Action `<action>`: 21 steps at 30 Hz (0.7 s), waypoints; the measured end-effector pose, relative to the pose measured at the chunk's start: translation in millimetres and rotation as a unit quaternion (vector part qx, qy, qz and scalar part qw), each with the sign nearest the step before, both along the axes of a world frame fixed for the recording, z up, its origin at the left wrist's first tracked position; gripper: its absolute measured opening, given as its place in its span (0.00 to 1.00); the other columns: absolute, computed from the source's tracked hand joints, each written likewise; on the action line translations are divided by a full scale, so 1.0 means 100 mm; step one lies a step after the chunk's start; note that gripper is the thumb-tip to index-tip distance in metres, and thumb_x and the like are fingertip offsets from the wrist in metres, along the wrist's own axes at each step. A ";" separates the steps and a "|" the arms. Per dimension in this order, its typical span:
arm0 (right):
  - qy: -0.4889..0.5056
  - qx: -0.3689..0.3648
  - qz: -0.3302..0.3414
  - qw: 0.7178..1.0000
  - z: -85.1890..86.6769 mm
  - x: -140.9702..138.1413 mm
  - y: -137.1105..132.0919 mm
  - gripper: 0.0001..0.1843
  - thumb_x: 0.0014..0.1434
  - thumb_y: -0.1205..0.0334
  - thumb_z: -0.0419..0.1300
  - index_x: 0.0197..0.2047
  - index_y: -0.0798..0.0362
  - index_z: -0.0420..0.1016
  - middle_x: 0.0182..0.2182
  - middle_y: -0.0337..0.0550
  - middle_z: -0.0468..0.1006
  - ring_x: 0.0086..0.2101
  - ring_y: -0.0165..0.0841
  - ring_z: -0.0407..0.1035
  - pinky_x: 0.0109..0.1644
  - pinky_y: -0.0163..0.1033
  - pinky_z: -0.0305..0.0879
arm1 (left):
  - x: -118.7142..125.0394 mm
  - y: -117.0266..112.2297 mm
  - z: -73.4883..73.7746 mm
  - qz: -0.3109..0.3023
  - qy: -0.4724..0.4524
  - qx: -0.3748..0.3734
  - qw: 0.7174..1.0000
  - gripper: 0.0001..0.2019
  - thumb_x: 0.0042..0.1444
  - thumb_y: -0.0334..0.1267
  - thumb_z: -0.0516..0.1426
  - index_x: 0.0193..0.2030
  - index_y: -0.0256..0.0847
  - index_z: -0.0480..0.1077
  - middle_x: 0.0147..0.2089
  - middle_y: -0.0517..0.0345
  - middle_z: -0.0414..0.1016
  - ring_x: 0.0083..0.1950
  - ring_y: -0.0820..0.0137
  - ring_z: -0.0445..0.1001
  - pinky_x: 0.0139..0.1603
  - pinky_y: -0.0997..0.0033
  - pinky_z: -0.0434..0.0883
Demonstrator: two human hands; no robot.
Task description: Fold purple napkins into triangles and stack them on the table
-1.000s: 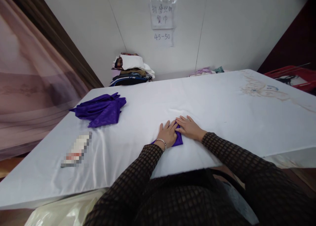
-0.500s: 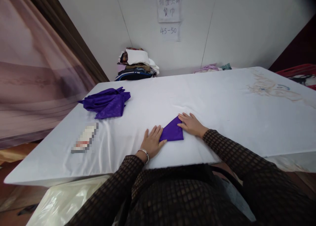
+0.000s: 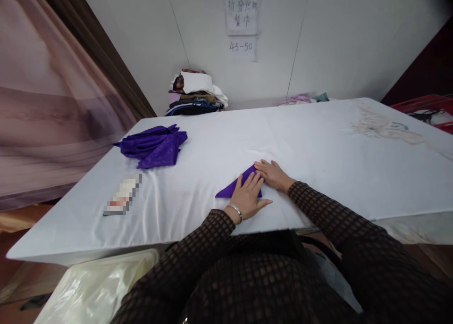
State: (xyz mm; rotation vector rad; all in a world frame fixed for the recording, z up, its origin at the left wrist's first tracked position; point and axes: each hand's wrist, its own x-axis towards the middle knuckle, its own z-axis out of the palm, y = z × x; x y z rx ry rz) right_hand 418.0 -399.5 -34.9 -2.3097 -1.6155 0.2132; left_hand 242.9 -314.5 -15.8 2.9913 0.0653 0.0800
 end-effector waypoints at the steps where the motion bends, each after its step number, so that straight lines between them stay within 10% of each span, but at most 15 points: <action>1: 0.002 0.000 -0.003 1.000 0.00 0.01 0.00 0.25 0.67 0.55 0.39 0.63 0.49 0.61 0.63 0.43 0.59 0.63 0.42 0.48 0.62 0.59 0.43 | 0.04 -0.02 -0.03 -0.005 0.011 -0.010 1.000 0.36 0.59 0.62 0.42 0.68 0.41 0.50 0.71 0.50 0.46 0.71 0.58 0.42 0.68 0.46 0.35; 21: -0.019 -0.001 -0.028 0.999 -0.06 -0.02 0.02 0.29 0.63 0.44 0.46 0.62 0.47 0.62 0.63 0.43 0.59 0.63 0.48 0.48 0.62 0.63 0.41 | -0.27 -0.09 -0.24 -0.038 -0.006 -0.028 0.999 0.39 0.57 0.65 0.41 0.67 0.40 0.50 0.70 0.49 0.48 0.71 0.55 0.41 0.67 0.41 0.39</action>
